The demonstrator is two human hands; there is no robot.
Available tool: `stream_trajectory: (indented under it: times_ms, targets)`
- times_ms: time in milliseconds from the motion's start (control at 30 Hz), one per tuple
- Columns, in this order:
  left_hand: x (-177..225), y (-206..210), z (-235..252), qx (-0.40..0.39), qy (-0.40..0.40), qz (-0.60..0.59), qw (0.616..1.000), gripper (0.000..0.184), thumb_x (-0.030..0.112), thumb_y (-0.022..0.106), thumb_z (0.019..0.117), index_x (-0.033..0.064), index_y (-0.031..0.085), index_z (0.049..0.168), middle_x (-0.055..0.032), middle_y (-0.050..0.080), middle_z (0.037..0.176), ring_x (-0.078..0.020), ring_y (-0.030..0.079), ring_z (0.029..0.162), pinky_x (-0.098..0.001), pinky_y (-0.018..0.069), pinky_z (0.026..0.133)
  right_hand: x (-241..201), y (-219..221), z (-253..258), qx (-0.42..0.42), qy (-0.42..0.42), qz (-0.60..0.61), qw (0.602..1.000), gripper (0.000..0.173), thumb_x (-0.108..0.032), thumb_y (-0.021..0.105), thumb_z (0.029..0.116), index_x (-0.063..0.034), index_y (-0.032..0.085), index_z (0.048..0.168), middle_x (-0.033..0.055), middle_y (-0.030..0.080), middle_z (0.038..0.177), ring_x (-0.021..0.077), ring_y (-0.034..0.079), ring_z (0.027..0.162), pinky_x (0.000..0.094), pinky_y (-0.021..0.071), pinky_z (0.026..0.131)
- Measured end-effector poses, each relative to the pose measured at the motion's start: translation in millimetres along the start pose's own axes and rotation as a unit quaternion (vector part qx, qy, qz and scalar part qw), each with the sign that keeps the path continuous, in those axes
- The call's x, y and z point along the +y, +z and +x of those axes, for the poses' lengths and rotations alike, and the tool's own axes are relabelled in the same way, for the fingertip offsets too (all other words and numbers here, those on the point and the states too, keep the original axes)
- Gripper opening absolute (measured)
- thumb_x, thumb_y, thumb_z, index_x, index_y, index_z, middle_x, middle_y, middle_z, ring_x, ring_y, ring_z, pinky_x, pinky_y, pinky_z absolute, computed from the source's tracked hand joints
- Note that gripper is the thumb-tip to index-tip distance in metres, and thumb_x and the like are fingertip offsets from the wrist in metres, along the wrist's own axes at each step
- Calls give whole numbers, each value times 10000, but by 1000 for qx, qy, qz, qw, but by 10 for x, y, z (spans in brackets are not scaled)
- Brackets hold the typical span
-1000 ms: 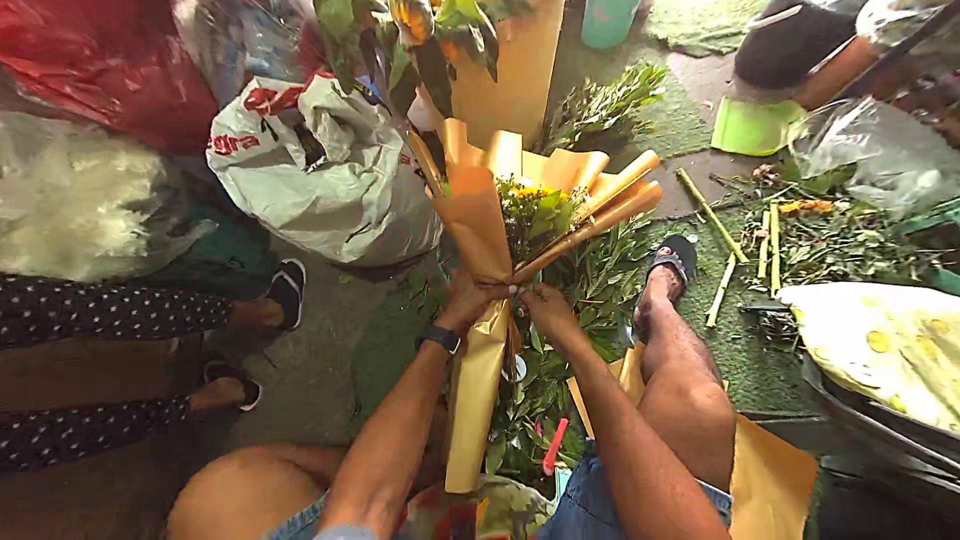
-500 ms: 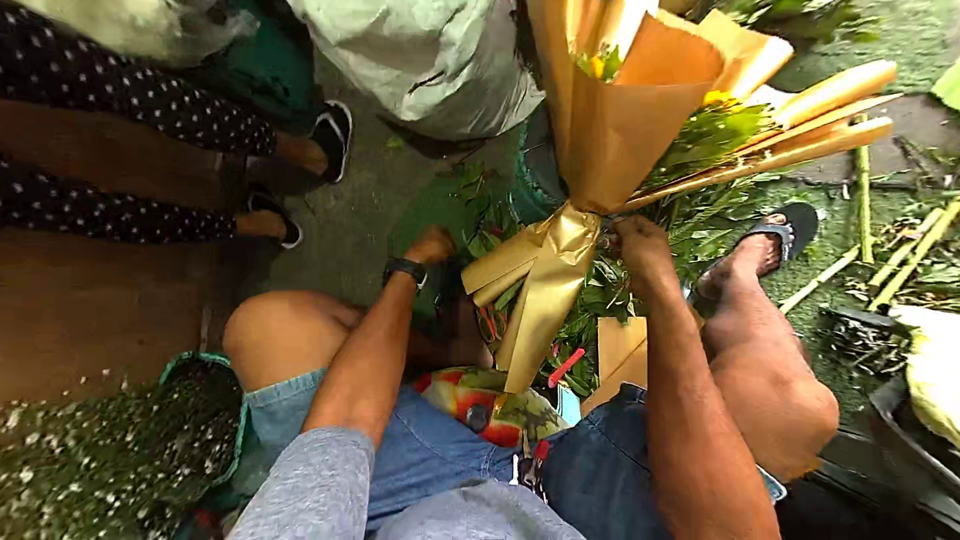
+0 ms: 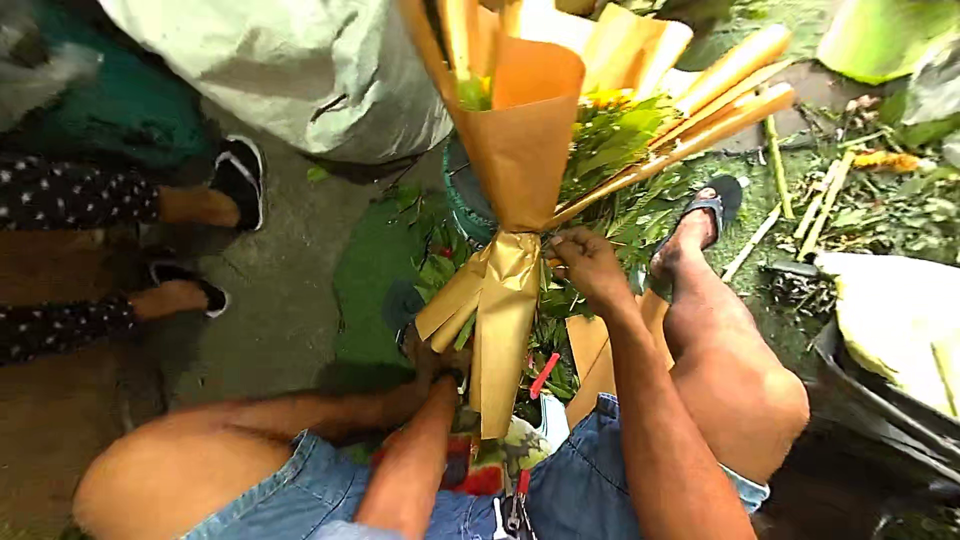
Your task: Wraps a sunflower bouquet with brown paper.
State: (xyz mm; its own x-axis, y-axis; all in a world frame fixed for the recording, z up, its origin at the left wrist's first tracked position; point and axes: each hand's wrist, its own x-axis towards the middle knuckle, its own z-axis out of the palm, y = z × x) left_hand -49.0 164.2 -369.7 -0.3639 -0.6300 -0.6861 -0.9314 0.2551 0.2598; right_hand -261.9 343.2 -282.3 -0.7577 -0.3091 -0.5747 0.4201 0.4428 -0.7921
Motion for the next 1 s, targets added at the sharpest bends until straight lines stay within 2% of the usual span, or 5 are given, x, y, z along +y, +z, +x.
stream_trajectory:
  times_ms: [167,333,467,667,1000]
  targets:
    - [-408,-375,48,-109,-101,-364,919,259,181,449,1081,-24,603,1119,-121,651,862,-201,637,725,-367,564,638,-112,2,-44,19,18,31,999,310,-330,560,1057,-78,633,1222,128,715,1047,260,699,896,486,582,769]
    - [-175,-1321,-784,-69,88,-317,942,390,58,536,957,-37,536,1335,-148,737,941,-215,720,769,-331,600,651,43,63,25,47,14,61,997,289,-299,585,1031,-66,655,1188,145,713,1026,280,693,862,506,571,752]
    - [518,-1387,-1317,-214,213,-218,928,499,128,698,838,-31,581,1297,-111,736,862,-200,710,697,-315,603,615,150,93,181,67,0,61,996,254,-280,614,999,-61,709,1087,118,726,974,266,700,880,532,567,808]
    - [1470,-920,-1172,-277,130,-227,924,229,64,549,1003,-52,609,1191,-111,698,788,-143,645,599,-264,549,543,109,76,177,69,-6,59,996,267,-294,607,1008,-67,714,1098,148,719,1074,310,696,1003,581,548,894]
    - [1660,-652,-993,-195,129,-282,931,64,16,629,968,-45,640,985,-90,618,658,-113,566,479,-221,492,434,60,9,149,80,8,33,996,259,-275,555,1021,-82,711,1094,154,709,1055,351,672,1011,619,519,850]
